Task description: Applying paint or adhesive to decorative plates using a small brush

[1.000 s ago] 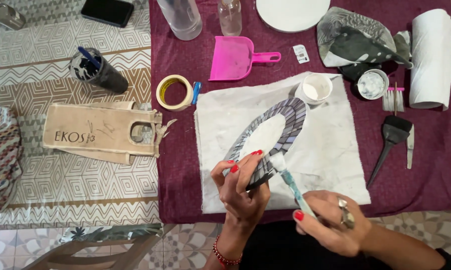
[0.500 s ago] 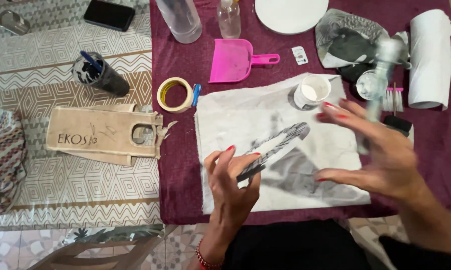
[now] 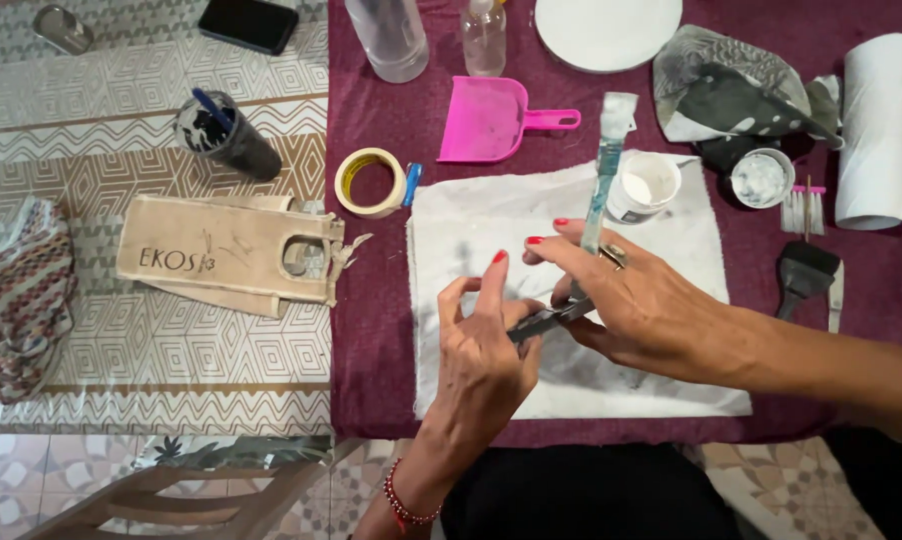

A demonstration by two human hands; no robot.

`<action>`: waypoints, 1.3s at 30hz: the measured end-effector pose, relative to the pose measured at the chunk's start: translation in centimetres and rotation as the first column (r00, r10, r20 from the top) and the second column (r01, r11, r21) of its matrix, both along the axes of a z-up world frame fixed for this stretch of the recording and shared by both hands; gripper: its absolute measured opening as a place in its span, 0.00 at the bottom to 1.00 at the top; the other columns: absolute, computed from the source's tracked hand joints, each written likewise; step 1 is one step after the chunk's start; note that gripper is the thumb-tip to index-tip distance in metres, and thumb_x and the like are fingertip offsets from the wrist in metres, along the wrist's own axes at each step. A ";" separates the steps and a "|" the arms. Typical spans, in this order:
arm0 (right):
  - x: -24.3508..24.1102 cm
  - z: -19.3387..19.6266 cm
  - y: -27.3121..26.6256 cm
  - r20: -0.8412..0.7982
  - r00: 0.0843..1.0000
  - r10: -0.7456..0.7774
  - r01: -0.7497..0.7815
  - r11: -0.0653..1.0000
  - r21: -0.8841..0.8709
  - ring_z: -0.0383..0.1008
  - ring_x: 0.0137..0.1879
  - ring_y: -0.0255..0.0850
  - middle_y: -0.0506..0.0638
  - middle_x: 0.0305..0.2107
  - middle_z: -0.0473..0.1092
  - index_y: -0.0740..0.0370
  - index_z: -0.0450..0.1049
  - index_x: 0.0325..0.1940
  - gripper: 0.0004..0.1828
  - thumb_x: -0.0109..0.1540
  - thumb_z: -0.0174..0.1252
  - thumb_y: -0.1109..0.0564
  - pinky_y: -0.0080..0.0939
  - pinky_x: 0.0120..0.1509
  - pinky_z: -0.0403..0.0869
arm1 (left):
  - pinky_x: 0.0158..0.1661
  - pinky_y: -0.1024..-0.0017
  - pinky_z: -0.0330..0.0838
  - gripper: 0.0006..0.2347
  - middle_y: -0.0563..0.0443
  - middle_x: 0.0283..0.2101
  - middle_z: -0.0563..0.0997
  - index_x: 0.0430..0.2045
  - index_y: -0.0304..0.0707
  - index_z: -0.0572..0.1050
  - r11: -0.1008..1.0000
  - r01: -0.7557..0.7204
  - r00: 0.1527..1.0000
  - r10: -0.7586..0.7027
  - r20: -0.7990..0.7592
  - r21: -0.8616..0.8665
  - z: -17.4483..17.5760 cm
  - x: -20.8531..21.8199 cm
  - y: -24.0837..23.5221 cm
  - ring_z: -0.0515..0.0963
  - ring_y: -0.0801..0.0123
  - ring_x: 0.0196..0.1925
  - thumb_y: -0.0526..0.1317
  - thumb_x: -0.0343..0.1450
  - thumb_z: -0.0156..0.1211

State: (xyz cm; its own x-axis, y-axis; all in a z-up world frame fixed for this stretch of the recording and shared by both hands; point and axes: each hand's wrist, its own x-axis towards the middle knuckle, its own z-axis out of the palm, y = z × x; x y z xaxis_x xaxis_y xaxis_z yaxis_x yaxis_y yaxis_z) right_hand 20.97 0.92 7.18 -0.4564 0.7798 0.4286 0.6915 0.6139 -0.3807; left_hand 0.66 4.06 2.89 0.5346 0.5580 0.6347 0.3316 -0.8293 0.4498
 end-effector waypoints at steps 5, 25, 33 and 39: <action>1.0 1.3 -0.2 -0.021 0.997 -0.069 0.061 0.966 -0.253 0.82 0.47 0.38 0.52 0.57 0.71 0.62 0.50 0.73 0.48 0.54 0.67 0.65 0.45 0.55 0.76 | 0.72 0.38 0.41 0.58 0.35 0.61 0.77 0.67 0.19 0.35 0.988 -0.099 0.995 0.095 -0.038 -0.121 0.5 -2.6 0.8 0.72 0.42 0.68 0.44 0.59 0.85; 2.3 2.8 -0.1 -0.020 0.990 -0.138 0.128 0.955 -0.269 0.85 0.46 0.30 0.47 0.54 0.72 0.59 0.53 0.70 0.43 0.56 0.68 0.61 0.38 0.39 0.79 | 0.67 0.59 0.64 0.27 0.59 0.36 0.88 0.60 0.32 0.63 0.974 0.033 0.964 0.028 0.263 -0.224 -1.4 -1.2 0.4 0.76 0.60 0.58 0.32 0.68 0.71; 7.8 9.1 -0.7 -0.239 0.963 -0.121 0.032 0.939 -0.344 0.73 0.68 0.45 0.58 0.64 0.63 0.64 0.49 0.75 0.52 0.53 0.69 0.59 0.45 0.74 0.74 | 0.57 0.57 0.67 0.21 0.57 0.40 0.88 0.58 0.31 0.56 0.990 -0.131 0.991 0.129 0.029 0.057 -1.5 -2.5 -0.2 0.73 0.47 0.52 0.40 0.75 0.57; 13.7 3.0 -1.8 -0.262 0.760 -0.595 0.273 0.657 -0.703 0.80 0.26 0.38 0.54 0.33 0.82 0.44 0.63 0.75 0.28 0.71 0.41 0.62 0.32 0.23 0.80 | 0.49 0.60 0.75 0.17 0.38 0.43 0.77 0.42 0.30 0.73 0.966 -0.244 0.970 0.243 0.023 0.082 -1.8 -4.0 0.7 0.70 0.50 0.54 0.33 0.62 0.70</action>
State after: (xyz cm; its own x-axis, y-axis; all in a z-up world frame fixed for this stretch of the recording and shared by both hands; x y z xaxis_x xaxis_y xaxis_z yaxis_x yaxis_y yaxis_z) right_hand 34.67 -0.86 10.22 0.1189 0.9822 -0.1453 0.4678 -0.1846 -0.8643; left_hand -3.35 4.73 1.10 0.3809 0.6152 0.6903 0.5230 -0.7590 0.3878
